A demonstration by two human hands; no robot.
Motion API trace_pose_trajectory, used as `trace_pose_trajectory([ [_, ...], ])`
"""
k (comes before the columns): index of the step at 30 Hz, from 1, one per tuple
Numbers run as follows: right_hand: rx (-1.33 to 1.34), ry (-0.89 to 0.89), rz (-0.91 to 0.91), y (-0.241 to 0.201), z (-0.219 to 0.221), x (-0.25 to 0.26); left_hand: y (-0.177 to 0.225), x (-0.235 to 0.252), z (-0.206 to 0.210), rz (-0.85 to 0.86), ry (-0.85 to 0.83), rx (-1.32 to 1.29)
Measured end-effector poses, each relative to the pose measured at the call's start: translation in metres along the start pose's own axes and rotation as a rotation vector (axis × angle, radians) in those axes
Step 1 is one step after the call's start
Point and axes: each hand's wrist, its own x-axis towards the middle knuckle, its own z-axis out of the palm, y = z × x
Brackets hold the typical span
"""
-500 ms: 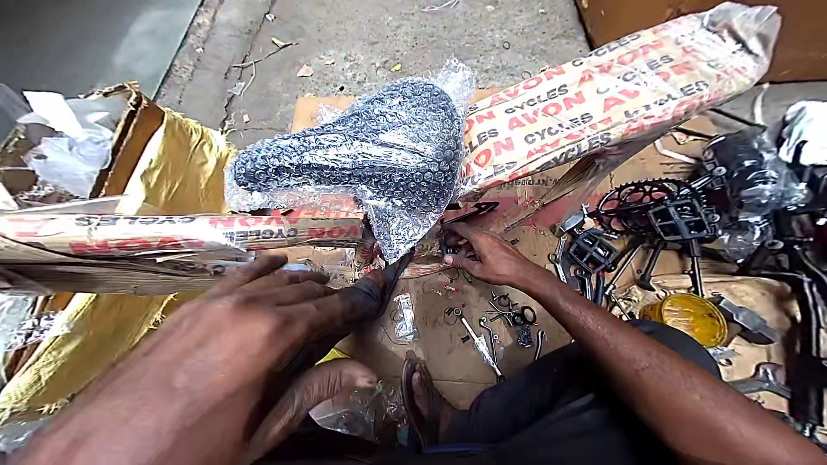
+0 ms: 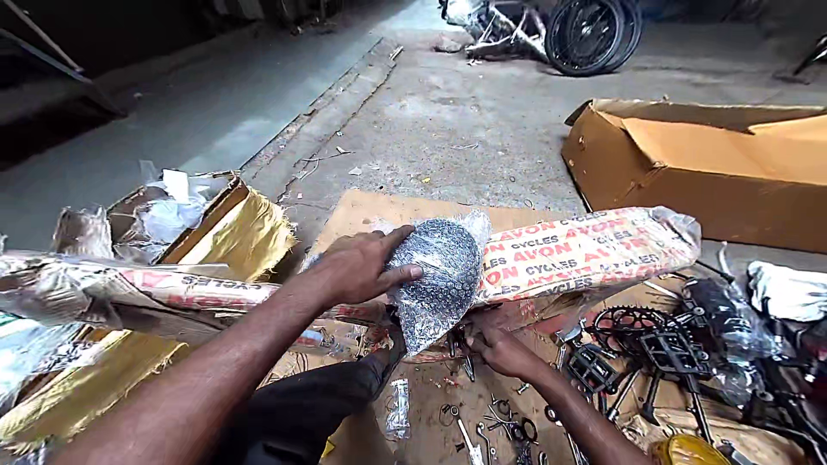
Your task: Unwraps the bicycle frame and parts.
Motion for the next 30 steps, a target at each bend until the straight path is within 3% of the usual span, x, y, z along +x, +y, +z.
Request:
trace_pose_trajectory([
  [3, -0.111, 0.101, -0.054, -0.021, -0.003, 0.017, -0.001, 0.001, 0.008, -0.061, -0.059, 0.02],
  [6, -0.405, -0.005, 0.097, -0.015, -0.016, 0.033, -0.001, 0.001, -0.004, -0.069, -0.132, 0.0],
  [11, -0.034, -0.064, -0.075, -0.014, -0.012, 0.02, -0.008, 0.013, -0.003, -0.12, -0.226, 0.028],
  [16, -0.325, -0.006, 0.108, 0.004, -0.009, 0.027, -0.002, 0.011, -0.005, -0.138, -0.242, 0.029],
  [20, 0.066, -0.036, -0.079, -0.004, -0.004, 0.016, -0.002, 0.008, 0.0, -0.145, -0.241, 0.031],
  [22, -0.098, 0.032, -0.009, -0.004, -0.01, 0.024, -0.001, 0.009, 0.001, -0.142, -0.222, 0.045],
  [25, -0.336, -0.057, 0.076, 0.0, -0.014, 0.031, 0.002, 0.006, -0.002, -0.154, -0.215, 0.056],
  [29, 0.072, -0.107, -0.014, -0.011, -0.012, 0.021, 0.0, 0.008, -0.001, -0.175, -0.221, 0.064],
  [30, 0.061, -0.067, 0.01, -0.011, -0.014, 0.024, -0.001, 0.009, 0.0, -0.169, -0.216, 0.068],
])
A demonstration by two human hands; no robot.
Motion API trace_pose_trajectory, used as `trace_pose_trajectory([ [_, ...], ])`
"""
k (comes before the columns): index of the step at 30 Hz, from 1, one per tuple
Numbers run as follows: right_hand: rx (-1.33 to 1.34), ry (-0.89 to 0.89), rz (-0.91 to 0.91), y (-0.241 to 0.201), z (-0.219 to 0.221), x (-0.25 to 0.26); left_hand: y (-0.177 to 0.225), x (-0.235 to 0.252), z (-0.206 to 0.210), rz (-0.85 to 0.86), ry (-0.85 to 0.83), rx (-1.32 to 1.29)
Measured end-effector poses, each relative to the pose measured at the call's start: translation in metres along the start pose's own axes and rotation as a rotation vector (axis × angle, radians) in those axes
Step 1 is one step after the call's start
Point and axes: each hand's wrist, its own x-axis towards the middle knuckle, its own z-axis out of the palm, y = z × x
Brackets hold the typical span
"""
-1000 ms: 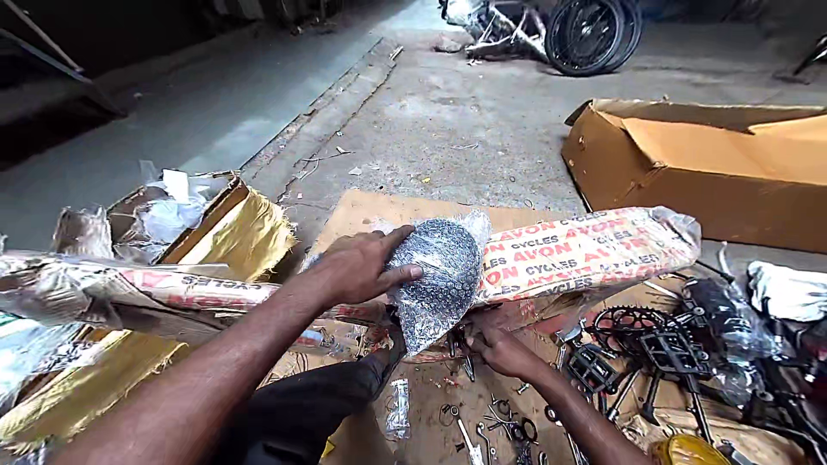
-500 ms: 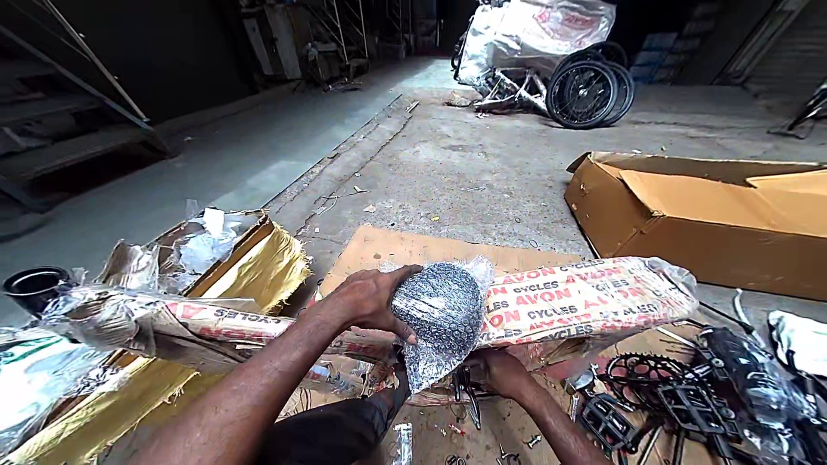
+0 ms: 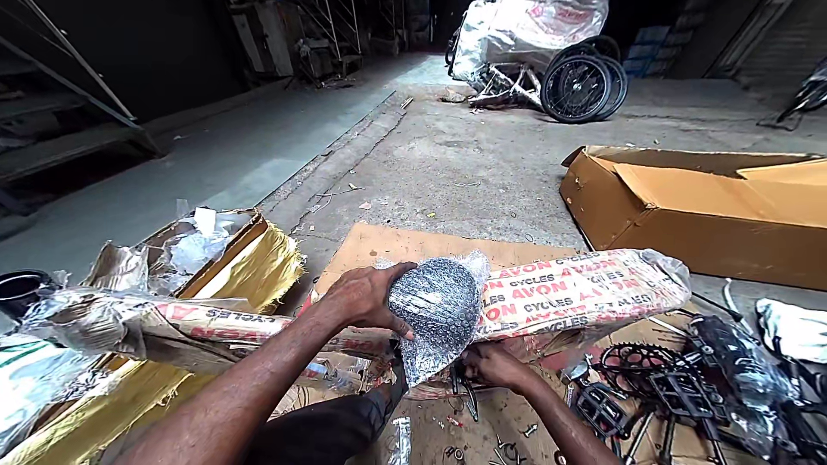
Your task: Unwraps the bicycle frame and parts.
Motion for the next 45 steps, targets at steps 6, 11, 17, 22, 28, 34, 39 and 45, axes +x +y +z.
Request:
trace_pose_trajectory([
  [6, -0.405, -0.09, 0.054, 0.004, -0.008, 0.01, 0.0, -0.003, -0.003, -0.005, 0.011, 0.007],
  [11, 0.01, -0.079, 0.108, 0.013, -0.017, 0.003, 0.0, -0.001, 0.001, 0.008, 0.032, 0.019],
  [17, -0.399, 0.059, 0.199, 0.005, 0.016, -0.01, 0.0, -0.003, -0.001, 0.01, 0.04, 0.012],
  [22, -0.208, 0.101, -0.026, -0.03, 0.044, -0.032, -0.003, 0.001, 0.003, 0.026, 0.061, 0.025],
  [28, -0.399, 0.207, 0.022, 0.0, 0.008, 0.023, -0.003, 0.0, 0.002, 0.041, 0.087, 0.034],
  [34, -0.253, 0.195, 0.111, 0.025, 0.036, -0.028, -0.014, 0.009, 0.003, 0.047, 0.143, 0.026],
  [39, -0.345, 0.043, 0.005, 0.003, 0.02, -0.017, -0.019, 0.013, 0.006, 0.021, 0.144, 0.035],
  [45, -0.504, -0.124, -0.154, 0.002, 0.004, -0.019, -0.017, 0.014, 0.006, -0.04, 0.197, 0.055],
])
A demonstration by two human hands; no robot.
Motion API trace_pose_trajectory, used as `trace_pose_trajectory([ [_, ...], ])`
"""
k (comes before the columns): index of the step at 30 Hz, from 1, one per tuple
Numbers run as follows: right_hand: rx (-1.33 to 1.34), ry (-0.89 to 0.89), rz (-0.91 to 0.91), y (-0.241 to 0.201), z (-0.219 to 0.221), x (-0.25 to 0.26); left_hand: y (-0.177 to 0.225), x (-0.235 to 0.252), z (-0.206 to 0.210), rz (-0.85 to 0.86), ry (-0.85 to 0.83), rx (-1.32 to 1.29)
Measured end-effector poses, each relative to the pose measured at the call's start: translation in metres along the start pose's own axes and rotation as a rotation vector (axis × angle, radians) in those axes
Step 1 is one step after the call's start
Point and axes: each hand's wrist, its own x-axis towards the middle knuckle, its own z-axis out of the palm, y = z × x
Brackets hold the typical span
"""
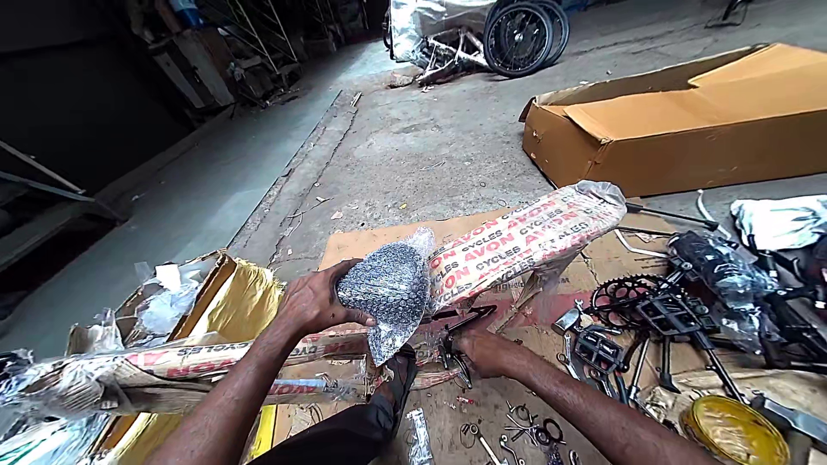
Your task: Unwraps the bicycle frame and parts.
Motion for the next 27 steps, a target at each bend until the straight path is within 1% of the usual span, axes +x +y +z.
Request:
trace_pose_trajectory([
  [2, 0.006, 0.057, -0.085, 0.016, 0.007, 0.0, 0.001, 0.003, -0.001, -0.009, -0.017, 0.003],
  [4, 0.003, 0.134, -0.21, 0.031, 0.005, 0.005, 0.005, 0.006, -0.003, -0.016, -0.039, 0.009],
  [6, -0.051, 0.307, -0.322, 0.035, 0.007, 0.017, 0.006, 0.005, -0.002, -0.012, -0.046, 0.014],
  [7, -0.081, 0.41, -0.329, 0.03, 0.008, 0.027, 0.006, 0.004, -0.001, -0.008, -0.043, 0.017],
  [9, -0.07, 0.58, -0.24, 0.015, 0.008, 0.053, 0.006, 0.006, -0.002, -0.003, -0.029, 0.044],
  [10, -0.03, 0.609, -0.156, 0.01, 0.007, 0.063, 0.005, 0.006, -0.001, -0.001, -0.026, 0.051],
  [12, 0.066, 0.574, 0.01, 0.011, 0.008, 0.077, 0.004, 0.004, 0.001, 0.002, -0.017, 0.043],
  [13, 0.115, 0.577, 0.059, 0.017, 0.009, 0.08, 0.004, 0.003, 0.0, -0.003, -0.022, 0.032],
  [14, 0.093, 0.632, 0.062, 0.024, 0.012, 0.078, 0.004, 0.003, -0.001, -0.008, -0.026, 0.024],
  [15, 0.049, 0.728, 0.021, 0.031, 0.017, 0.073, 0.004, 0.004, -0.002, -0.01, -0.028, 0.025],
  [16, 0.053, 0.763, -0.032, 0.035, 0.017, 0.065, 0.003, 0.006, -0.003, -0.009, -0.028, 0.028],
  [17, 0.065, 0.708, -0.082, 0.036, 0.013, 0.057, 0.003, 0.008, -0.003, -0.011, -0.029, 0.032],
  [19, 0.009, 0.548, -0.158, 0.038, 0.017, 0.054, 0.004, 0.009, -0.002, -0.025, -0.039, 0.045],
  [20, -0.02, 0.489, -0.166, 0.036, 0.019, 0.057, 0.006, 0.009, -0.002, -0.032, -0.046, 0.049],
  [21, -0.015, 0.449, -0.118, 0.031, 0.019, 0.059, 0.007, 0.007, -0.002, -0.037, -0.048, 0.05],
  [22, 0.038, 0.409, -0.016, 0.026, 0.015, 0.062, 0.008, 0.006, -0.002, -0.042, -0.046, 0.054],
  [23, 0.182, 0.361, 0.129, 0.023, 0.009, 0.066, 0.008, 0.005, -0.002, -0.041, -0.039, 0.057],
  [25, 0.595, 0.323, 0.414, 0.036, 0.01, 0.08, 0.007, 0.001, 0.0, -0.03, -0.023, 0.054],
  [26, 0.708, 0.307, 0.512, 0.047, 0.015, 0.083, 0.006, 0.0, 0.001, -0.024, -0.02, 0.051],
  [27, 0.707, 0.317, 0.555, 0.056, 0.02, 0.082, 0.005, 0.0, 0.001, -0.02, -0.021, 0.048],
])
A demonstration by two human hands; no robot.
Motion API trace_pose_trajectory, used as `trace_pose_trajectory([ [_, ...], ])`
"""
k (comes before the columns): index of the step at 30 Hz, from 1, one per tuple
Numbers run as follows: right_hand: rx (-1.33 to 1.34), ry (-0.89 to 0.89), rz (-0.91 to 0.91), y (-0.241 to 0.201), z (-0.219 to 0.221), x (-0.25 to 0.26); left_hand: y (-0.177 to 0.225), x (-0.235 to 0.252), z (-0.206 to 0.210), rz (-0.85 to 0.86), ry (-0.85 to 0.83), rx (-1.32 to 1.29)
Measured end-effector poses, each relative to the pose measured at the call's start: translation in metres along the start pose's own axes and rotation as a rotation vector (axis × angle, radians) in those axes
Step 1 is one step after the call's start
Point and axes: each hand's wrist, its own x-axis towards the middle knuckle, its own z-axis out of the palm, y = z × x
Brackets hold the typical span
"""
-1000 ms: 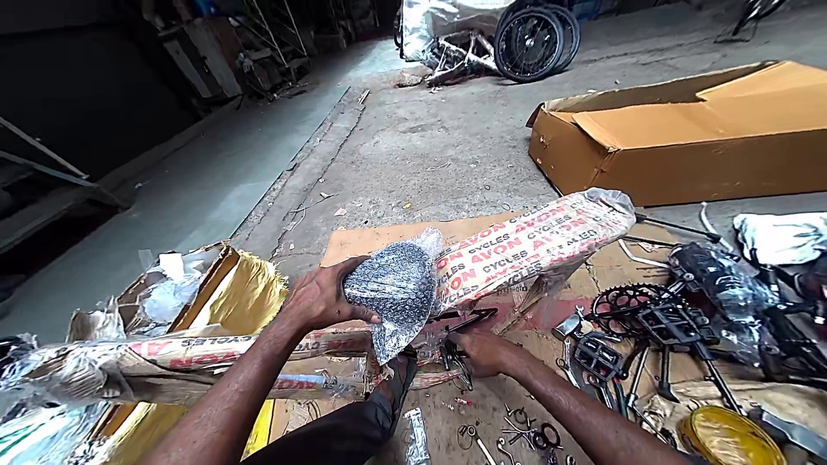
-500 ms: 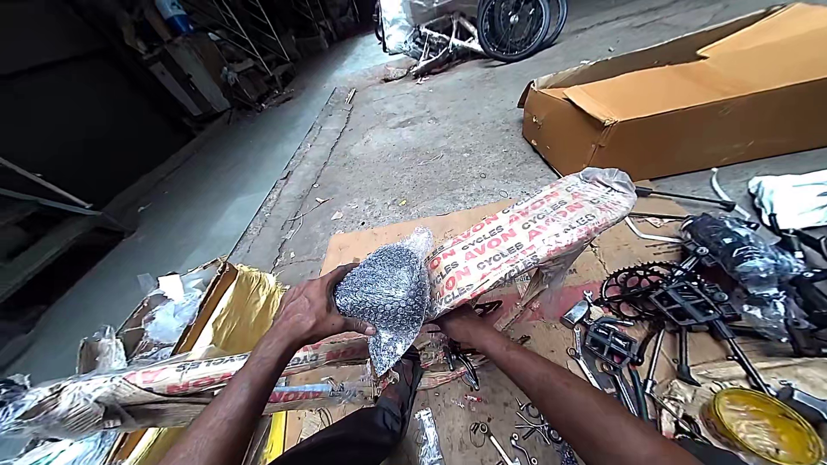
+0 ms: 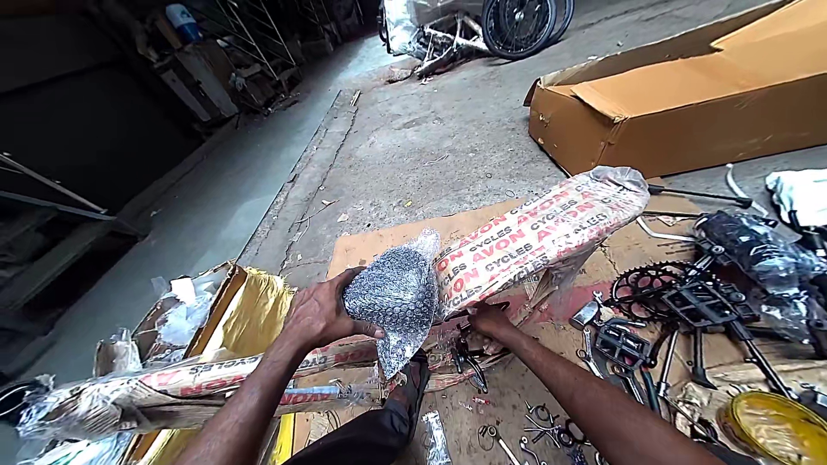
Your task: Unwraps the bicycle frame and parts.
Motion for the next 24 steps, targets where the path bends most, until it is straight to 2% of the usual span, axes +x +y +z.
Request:
trace_pose_trajectory([
  [4, -0.226, 0.109, -0.174, 0.024, 0.009, -0.051, 0.0, 0.002, -0.001, -0.012, -0.016, -0.019],
  [8, -0.362, -0.004, -0.274, 0.005, 0.012, -0.118, 0.001, 0.007, -0.004, -0.051, -0.064, -0.006],
  [12, -0.37, -0.204, -0.595, -0.032, 0.006, -0.108, 0.004, 0.002, -0.004, -0.034, -0.018, -0.012],
  [14, -0.419, -0.166, -0.705, -0.049, 0.013, -0.09, 0.004, -0.001, -0.003, -0.03, -0.02, -0.002],
  [17, -0.528, -0.005, -0.689, -0.042, 0.008, -0.043, 0.002, -0.001, -0.004, -0.026, -0.016, 0.008],
  [20, -0.496, 0.053, -0.565, -0.007, -0.004, -0.025, -0.001, 0.001, -0.004, -0.029, -0.021, -0.008],
  [22, -0.423, 0.05, -0.486, 0.016, -0.001, -0.045, -0.001, 0.005, -0.005, -0.035, -0.042, -0.018],
  [24, -0.409, -0.007, -0.404, 0.016, 0.003, -0.085, 0.0, 0.009, -0.006, -0.051, -0.067, -0.007],
])
